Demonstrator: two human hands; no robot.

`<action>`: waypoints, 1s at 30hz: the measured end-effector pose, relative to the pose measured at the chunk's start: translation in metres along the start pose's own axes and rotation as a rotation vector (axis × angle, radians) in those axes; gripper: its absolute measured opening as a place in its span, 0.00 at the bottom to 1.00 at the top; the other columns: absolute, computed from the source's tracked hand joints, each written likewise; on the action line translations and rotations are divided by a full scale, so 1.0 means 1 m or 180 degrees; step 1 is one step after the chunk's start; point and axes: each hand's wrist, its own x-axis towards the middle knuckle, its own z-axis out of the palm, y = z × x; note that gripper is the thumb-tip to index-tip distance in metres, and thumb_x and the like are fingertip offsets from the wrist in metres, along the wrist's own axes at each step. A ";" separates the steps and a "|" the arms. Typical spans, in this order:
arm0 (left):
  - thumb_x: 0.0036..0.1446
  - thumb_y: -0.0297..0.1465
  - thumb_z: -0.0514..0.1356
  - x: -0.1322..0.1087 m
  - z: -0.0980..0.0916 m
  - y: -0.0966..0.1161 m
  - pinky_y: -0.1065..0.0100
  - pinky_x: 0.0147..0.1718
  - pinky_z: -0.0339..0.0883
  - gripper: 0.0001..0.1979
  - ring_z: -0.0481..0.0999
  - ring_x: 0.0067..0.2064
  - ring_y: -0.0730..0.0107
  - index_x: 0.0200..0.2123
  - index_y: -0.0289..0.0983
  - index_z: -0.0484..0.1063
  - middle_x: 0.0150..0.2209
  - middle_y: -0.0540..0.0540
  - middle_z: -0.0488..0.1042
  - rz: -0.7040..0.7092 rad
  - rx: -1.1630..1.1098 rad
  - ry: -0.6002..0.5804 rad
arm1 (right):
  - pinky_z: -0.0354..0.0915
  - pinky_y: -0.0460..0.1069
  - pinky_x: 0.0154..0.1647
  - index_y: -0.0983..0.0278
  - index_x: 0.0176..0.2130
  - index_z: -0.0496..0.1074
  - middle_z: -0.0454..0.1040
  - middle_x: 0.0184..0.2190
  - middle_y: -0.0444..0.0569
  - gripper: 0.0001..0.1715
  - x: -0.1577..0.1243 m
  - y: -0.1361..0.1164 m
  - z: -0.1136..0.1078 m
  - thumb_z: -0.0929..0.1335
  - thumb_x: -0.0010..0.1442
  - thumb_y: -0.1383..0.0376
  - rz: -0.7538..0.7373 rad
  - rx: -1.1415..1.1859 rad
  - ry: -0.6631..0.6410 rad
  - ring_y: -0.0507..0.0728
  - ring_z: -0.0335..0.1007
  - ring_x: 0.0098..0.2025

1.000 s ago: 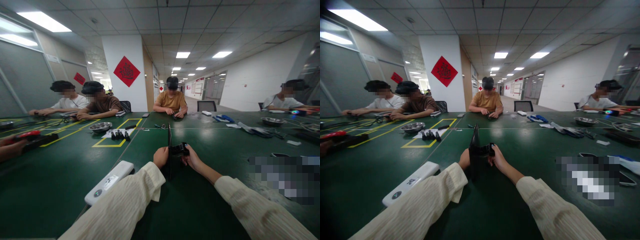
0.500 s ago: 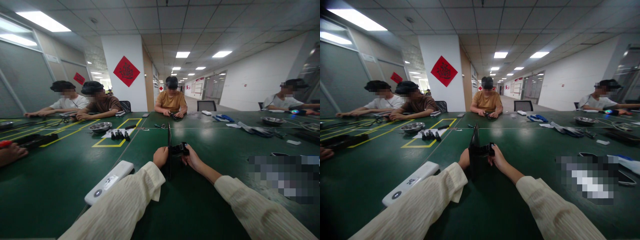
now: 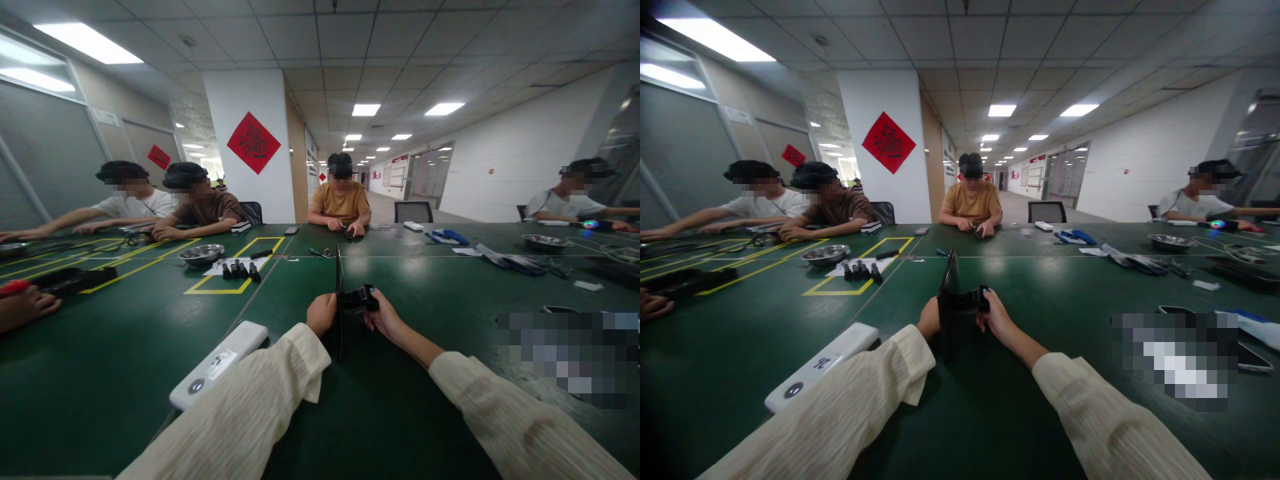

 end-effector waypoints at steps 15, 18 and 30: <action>0.59 0.31 0.50 -0.002 -0.001 0.001 0.68 0.36 0.63 0.15 0.73 0.41 0.61 0.36 0.31 0.75 0.40 0.37 0.76 -0.0047 -0.0025 0.0006 | 0.51 0.41 0.07 0.60 0.37 0.57 0.63 0.13 0.37 0.15 0.002 0.003 -0.003 0.59 0.56 0.52 0.0028 0.0008 -0.0025 0.50 0.60 0.11; 0.59 0.31 0.50 -0.003 -0.002 0.001 0.68 0.36 0.63 0.15 0.73 0.41 0.61 0.37 0.32 0.75 0.40 0.38 0.76 -0.0048 -0.0041 -0.0002 | 0.51 0.41 0.07 0.60 0.37 0.57 0.64 0.13 0.37 0.15 0.002 0.003 -0.004 0.59 0.56 0.52 0.0053 -0.0009 -0.0034 0.51 0.60 0.11; 0.59 0.31 0.50 -0.004 -0.003 0.003 0.68 0.37 0.63 0.15 0.73 0.43 0.60 0.38 0.31 0.74 0.42 0.37 0.75 -0.0061 0.0021 -0.0003 | 0.51 0.41 0.07 0.60 0.38 0.56 0.63 0.12 0.37 0.14 0.000 0.000 -0.002 0.57 0.57 0.54 0.0089 -0.0063 -0.0006 0.51 0.59 0.11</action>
